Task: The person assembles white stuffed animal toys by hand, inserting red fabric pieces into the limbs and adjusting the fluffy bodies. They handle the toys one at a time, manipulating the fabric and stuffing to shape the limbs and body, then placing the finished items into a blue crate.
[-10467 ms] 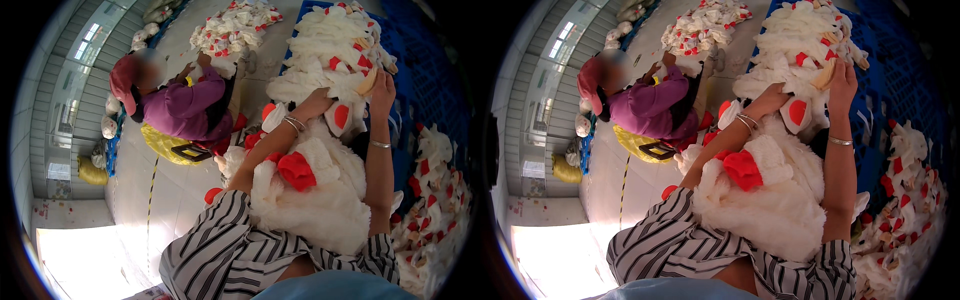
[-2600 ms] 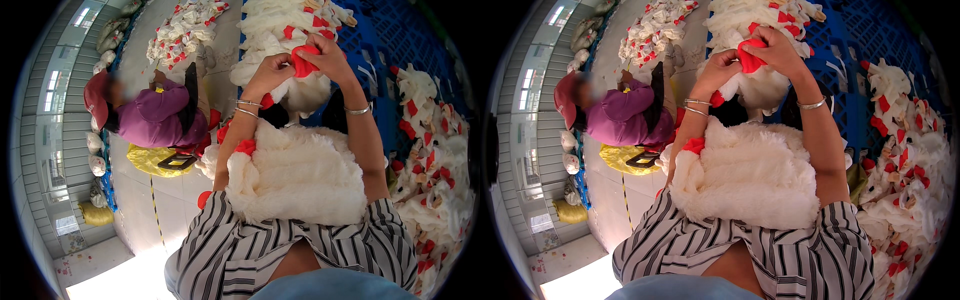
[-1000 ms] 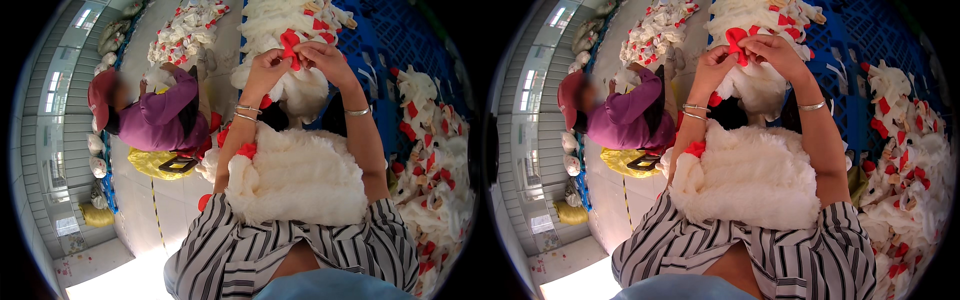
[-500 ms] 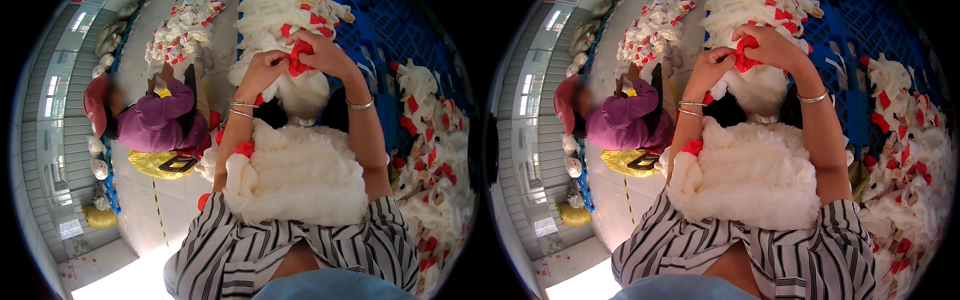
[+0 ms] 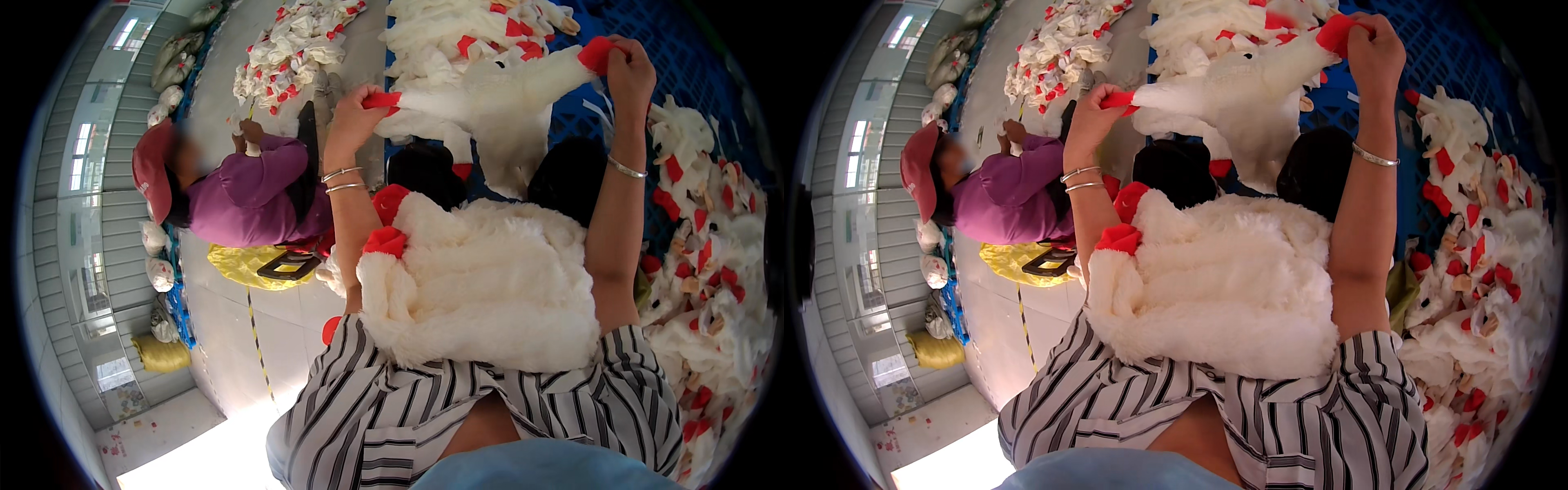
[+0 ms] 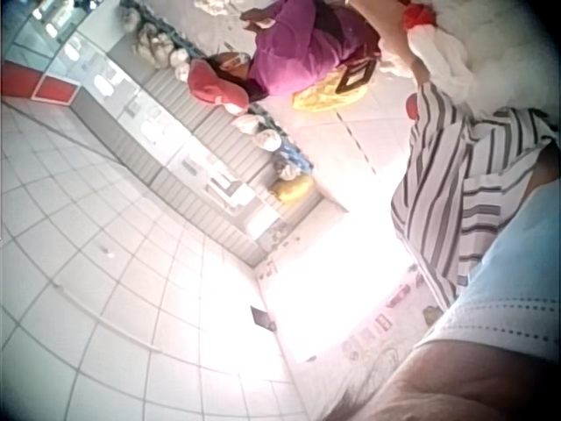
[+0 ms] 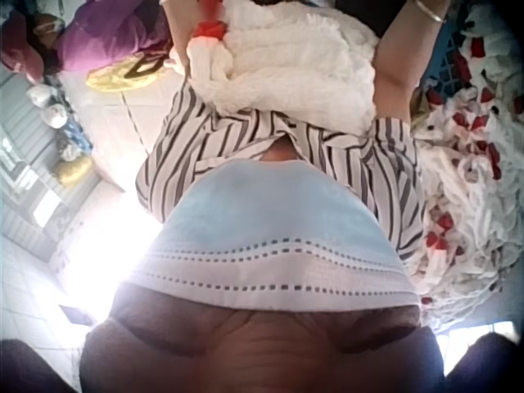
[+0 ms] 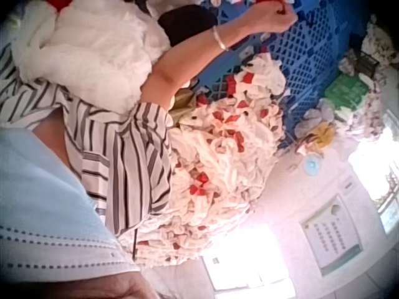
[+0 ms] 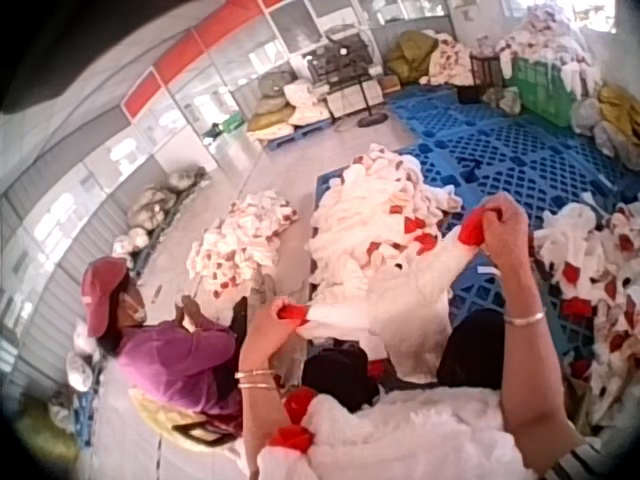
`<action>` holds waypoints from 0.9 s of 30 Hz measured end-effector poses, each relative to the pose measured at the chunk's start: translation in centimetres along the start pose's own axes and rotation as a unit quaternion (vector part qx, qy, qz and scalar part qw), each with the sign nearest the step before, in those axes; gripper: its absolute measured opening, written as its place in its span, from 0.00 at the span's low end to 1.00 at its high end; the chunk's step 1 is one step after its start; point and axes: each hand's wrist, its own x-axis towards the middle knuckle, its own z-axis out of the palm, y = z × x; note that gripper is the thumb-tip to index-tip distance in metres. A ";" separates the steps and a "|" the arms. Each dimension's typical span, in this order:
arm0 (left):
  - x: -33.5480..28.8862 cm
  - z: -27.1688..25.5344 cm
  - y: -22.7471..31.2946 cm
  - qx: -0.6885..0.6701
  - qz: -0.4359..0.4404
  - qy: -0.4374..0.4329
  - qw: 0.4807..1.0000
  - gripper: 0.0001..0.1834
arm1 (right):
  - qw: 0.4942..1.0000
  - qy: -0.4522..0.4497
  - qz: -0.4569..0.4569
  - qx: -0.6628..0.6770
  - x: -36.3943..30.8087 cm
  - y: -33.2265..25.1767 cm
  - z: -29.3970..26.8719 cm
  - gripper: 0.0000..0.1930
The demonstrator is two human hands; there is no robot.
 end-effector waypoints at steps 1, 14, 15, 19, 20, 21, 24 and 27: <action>0.2 0.5 1.1 -0.014 0.022 0.048 0.998 0.13 | 0.999 0.007 -0.025 0.036 -0.4 -0.6 0.2 0.11; -1.7 5.1 10.0 -0.255 0.221 0.027 0.941 0.22 | 0.883 -0.404 -0.020 0.238 -9.9 -10.4 9.1 0.10; -1.6 5.0 9.9 -0.260 0.219 0.036 0.940 0.23 | 0.888 -0.395 -0.020 0.236 -9.8 -10.1 9.1 0.09; -0.6 4.1 8.5 -0.335 0.205 0.092 0.915 0.25 | 0.891 -0.382 0.011 0.246 -8.8 -10.3 8.4 0.07; -0.4 4.1 8.2 -0.369 0.200 0.106 0.901 0.25 | 0.889 -0.381 0.028 0.251 -8.5 -10.1 8.1 0.07; -0.4 3.9 7.9 -0.394 0.164 0.076 0.901 0.23 | 0.893 -0.372 0.026 0.252 -8.5 -10.0 8.0 0.07; -0.8 3.7 7.4 -0.406 0.105 -0.006 0.908 0.17 | 0.899 -0.358 0.012 0.252 -8.1 -9.8 7.8 0.07; -1.1 4.4 6.8 -0.331 0.116 -0.049 0.935 0.13 | 0.902 -0.357 -0.005 0.242 -7.9 -9.6 7.7 0.07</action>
